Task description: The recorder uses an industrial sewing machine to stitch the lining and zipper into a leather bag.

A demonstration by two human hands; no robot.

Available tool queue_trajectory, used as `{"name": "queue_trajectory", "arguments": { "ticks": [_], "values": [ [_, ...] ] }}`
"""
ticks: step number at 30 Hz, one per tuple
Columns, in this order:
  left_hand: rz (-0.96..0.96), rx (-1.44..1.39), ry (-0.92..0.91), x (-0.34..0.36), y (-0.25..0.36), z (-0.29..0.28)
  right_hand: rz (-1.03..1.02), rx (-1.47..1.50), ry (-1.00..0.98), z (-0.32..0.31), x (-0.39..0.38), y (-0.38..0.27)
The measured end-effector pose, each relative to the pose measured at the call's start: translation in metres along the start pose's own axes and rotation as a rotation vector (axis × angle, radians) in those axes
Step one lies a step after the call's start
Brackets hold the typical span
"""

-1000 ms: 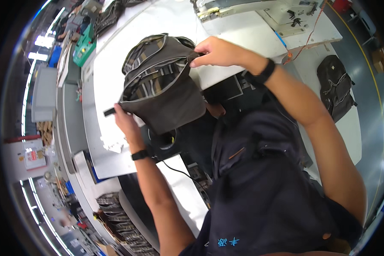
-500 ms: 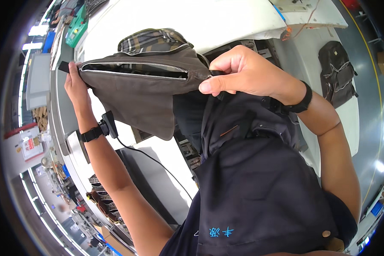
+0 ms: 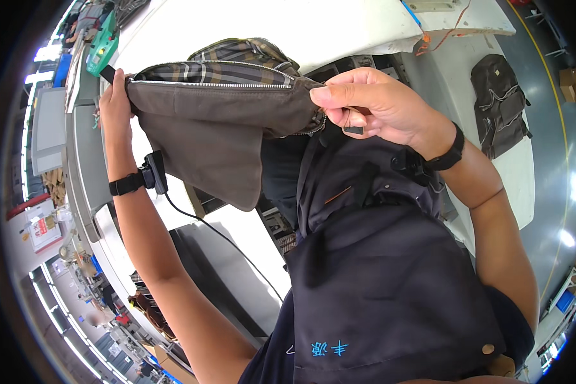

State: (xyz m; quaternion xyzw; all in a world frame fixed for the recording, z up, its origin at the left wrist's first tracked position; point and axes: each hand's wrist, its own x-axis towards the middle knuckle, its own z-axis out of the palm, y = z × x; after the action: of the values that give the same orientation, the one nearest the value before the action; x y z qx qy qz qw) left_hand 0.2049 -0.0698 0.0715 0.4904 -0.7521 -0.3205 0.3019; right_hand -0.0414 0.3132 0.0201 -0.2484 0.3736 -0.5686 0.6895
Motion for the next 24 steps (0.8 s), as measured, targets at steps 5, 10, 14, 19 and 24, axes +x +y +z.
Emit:
{"name": "queue_trajectory", "arguments": {
  "ticks": [5, 10, 14, 19, 24],
  "values": [
    [-0.001, 0.024, -0.049, -0.001, -0.002, 0.009, -0.004, -0.120, 0.098, 0.009, 0.001, -0.001],
    [0.028, -0.177, -0.134, -0.010, 0.005, 0.012, -0.061, -0.470, 0.111, 0.013, -0.008, 0.002],
    [-0.020, -0.244, -0.139, -0.010, 0.003, 0.007, -0.100, -0.481, 0.081, 0.019, -0.005, 0.009],
    [0.028, -0.434, -0.182, -0.032, 0.015, 0.009, -0.033, -0.494, 0.027, 0.019, -0.011, 0.014],
    [0.310, 0.292, -0.034, -0.086, 0.051, 0.004, -0.080, -0.414, 0.062, 0.030, -0.013, 0.021]
  ]
}}
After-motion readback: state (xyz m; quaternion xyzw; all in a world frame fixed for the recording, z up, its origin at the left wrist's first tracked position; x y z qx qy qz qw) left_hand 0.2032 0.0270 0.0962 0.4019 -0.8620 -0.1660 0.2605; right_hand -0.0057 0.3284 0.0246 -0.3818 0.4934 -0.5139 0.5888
